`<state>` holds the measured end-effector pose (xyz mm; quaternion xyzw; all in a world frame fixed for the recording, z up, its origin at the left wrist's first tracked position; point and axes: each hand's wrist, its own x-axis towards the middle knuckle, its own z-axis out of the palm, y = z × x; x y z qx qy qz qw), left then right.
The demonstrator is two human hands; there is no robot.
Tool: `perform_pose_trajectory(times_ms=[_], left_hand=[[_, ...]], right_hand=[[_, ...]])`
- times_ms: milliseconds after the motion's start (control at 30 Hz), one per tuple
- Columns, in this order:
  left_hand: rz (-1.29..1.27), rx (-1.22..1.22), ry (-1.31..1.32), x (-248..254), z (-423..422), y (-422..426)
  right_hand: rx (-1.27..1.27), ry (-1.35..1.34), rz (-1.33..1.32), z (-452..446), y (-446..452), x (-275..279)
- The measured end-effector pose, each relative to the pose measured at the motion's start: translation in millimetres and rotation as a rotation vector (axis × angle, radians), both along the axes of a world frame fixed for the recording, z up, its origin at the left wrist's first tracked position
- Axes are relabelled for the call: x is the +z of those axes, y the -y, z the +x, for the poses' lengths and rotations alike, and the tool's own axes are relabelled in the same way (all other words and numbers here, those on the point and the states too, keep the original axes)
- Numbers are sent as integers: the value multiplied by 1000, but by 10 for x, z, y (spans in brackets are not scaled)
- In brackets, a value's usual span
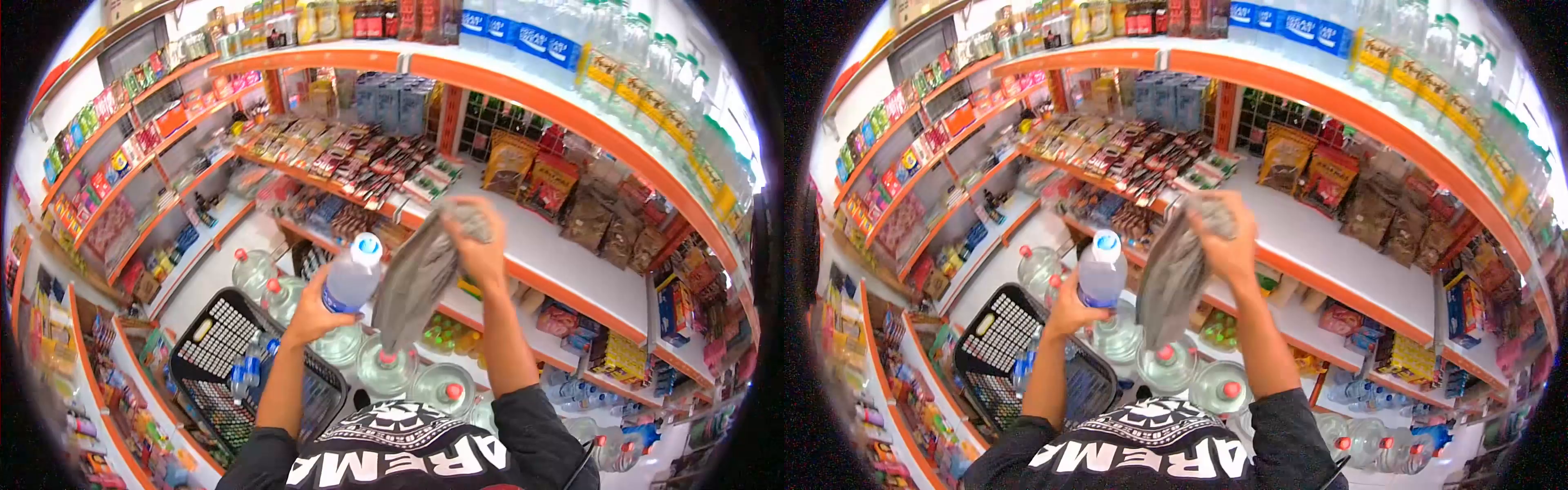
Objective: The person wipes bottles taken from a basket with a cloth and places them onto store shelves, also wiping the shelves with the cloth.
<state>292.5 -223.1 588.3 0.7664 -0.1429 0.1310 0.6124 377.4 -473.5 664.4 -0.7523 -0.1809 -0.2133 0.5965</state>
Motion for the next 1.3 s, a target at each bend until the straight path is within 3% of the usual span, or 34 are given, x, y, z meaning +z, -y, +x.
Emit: perform_pose_trajectory(times_ms=[133,200,267,300,367,500,700,733,833,967,1300], left_hand=[[-207,-83,6,502,454,46],[-171,-31,161,925,650,165],[-253,-53,291,1293,938,327],[-260,-78,295,1514,1065,420],[-236,-138,337,1955,1259,614],[-182,-180,430,2497,1875,952],[177,20,643,2918,2701,1406],[174,10,646,2949,2823,1489],[342,312,606,2980,3102,1749],[456,433,508,2965,3336,2025],[451,502,374,2975,3864,2378]], right_hand=[[-371,629,74,270,702,666],[-519,762,44,304,1052,1053],[-818,873,-61,450,1364,1365],[-824,880,-64,523,1512,1496],[-1113,1088,-359,649,1775,1681],[-1197,860,-549,1016,2186,1590],[-1262,876,-576,975,2094,1496],[-1258,895,-562,981,2090,1493],[-1263,929,-537,1030,2109,1488],[-1275,975,-521,1057,2131,1473],[-1247,1057,-494,1089,2126,1485]])
